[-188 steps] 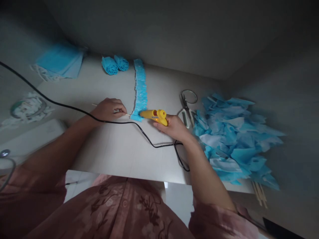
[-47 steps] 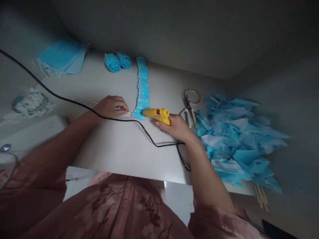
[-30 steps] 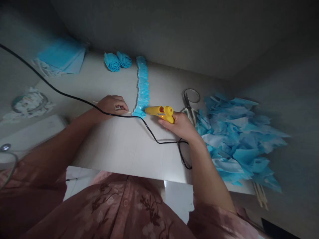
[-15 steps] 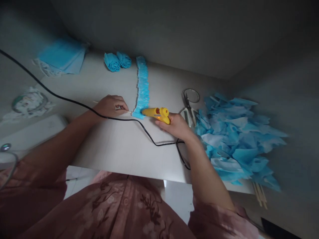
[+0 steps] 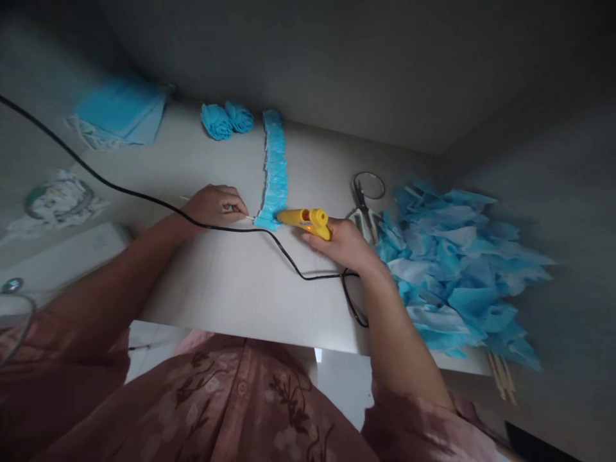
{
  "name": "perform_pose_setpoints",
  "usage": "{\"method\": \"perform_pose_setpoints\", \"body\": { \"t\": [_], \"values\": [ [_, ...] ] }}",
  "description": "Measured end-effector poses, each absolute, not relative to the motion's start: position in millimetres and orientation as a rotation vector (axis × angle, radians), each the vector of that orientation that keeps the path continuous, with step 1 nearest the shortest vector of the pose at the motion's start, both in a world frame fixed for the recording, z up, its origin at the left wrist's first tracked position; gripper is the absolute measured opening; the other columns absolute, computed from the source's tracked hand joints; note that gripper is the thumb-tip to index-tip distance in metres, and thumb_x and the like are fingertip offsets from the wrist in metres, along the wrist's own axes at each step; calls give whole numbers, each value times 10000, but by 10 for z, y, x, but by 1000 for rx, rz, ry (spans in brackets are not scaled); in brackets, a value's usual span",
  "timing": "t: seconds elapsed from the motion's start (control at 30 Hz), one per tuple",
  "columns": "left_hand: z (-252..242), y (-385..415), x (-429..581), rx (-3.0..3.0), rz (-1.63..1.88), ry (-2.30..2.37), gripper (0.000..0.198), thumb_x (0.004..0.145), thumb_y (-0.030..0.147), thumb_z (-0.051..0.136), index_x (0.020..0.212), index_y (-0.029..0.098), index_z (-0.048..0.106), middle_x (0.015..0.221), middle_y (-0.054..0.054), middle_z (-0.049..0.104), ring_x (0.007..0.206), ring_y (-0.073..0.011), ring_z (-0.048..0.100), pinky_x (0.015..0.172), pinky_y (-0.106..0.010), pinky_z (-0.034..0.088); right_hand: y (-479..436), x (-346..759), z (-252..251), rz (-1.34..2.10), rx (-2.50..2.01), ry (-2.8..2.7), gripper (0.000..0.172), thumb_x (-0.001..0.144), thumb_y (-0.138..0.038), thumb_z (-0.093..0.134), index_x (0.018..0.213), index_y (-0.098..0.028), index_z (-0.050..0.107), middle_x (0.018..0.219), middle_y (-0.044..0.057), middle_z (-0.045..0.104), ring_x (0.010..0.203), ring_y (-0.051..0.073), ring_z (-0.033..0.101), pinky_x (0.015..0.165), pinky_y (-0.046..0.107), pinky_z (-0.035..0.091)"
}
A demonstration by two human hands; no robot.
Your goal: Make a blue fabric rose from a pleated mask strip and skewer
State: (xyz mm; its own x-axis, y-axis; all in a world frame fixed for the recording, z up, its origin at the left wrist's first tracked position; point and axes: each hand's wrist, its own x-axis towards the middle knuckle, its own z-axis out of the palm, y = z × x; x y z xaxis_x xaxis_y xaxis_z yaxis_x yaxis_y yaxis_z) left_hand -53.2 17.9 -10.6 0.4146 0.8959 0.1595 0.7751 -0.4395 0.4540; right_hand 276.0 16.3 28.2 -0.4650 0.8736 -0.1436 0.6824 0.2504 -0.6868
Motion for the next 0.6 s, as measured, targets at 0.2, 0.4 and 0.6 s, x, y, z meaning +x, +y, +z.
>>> {"method": "perform_pose_setpoints", "body": {
  "t": [0.2,0.4,0.6],
  "values": [
    [-89,175,-542,2349,533,1438,204,862,307,627,854,199,800,856,-21,743,781,-130,647,762,-216,449,166,2779,265,1001,-1428,-2185,393,800,-596,677,742,-209,641,585,3,595,546,160,529,552,297,399],
    [-88,151,-530,2372,549,1452,195,855,250,606,840,192,792,858,-31,745,805,-142,660,786,-228,463,144,2736,221,1016,-1401,-2190,406,797,-609,690,772,-206,642,608,-5,580,553,147,501,554,292,373],
    [-45,140,-504,2333,516,1496,206,850,235,595,850,175,792,883,-48,744,827,-154,671,799,-239,466,155,2726,183,1086,-1400,-2218,428,815,-638,671,764,-216,621,611,-11,562,554,144,494,553,289,366]
  ]
}}
